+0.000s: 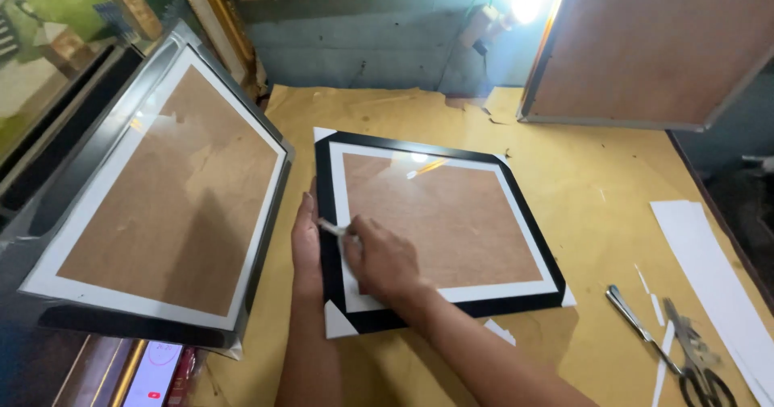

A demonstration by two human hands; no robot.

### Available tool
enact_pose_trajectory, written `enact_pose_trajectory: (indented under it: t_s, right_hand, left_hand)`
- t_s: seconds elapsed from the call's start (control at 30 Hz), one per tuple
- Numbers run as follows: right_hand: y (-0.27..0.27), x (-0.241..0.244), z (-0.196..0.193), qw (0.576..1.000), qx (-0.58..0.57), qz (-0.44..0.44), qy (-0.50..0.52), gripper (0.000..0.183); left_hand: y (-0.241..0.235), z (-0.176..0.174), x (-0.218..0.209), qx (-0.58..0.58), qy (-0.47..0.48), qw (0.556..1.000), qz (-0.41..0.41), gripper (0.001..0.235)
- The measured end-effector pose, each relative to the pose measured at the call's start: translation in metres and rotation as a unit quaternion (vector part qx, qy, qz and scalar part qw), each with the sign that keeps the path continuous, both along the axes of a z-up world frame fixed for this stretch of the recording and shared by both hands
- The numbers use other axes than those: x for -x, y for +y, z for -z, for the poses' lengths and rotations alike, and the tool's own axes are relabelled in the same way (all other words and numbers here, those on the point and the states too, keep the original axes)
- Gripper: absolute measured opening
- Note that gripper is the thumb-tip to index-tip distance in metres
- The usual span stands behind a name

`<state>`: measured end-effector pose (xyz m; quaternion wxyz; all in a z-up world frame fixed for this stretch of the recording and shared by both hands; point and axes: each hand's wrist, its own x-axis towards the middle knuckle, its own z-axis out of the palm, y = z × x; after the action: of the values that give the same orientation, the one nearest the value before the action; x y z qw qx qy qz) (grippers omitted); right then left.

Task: The person is finishing picture frames by securing the backing, attaching white paper corner protectors, and cleaning the glass surface with a cloth.

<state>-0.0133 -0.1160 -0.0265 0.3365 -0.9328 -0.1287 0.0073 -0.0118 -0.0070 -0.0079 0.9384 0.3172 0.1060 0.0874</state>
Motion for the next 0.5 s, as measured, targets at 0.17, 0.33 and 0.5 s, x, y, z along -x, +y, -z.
enact_pose_trajectory:
  t_s: [0.17,0.33,0.5]
  right_hand:
    - [-0.053,-0.001,0.024,0.992,0.107,0.041,0.062,0.024]
    - [-0.201,-0.030,0.089,0.950,0.126,0.269,0.097,0.033]
    - [-0.192,-0.020,0.089,0.930,0.141,0.324,0.104,0.032]
  left_hand:
    - [0.012,0.032,-0.012,-0.017,-0.057,0.998,0.033,0.044]
    - [0.034,0.075,-0.033,-0.179,-0.056,0.982,0.036,0.057]
    - [0.024,0.060,-0.022,-0.290,0.040,0.956,0.030,0.062]
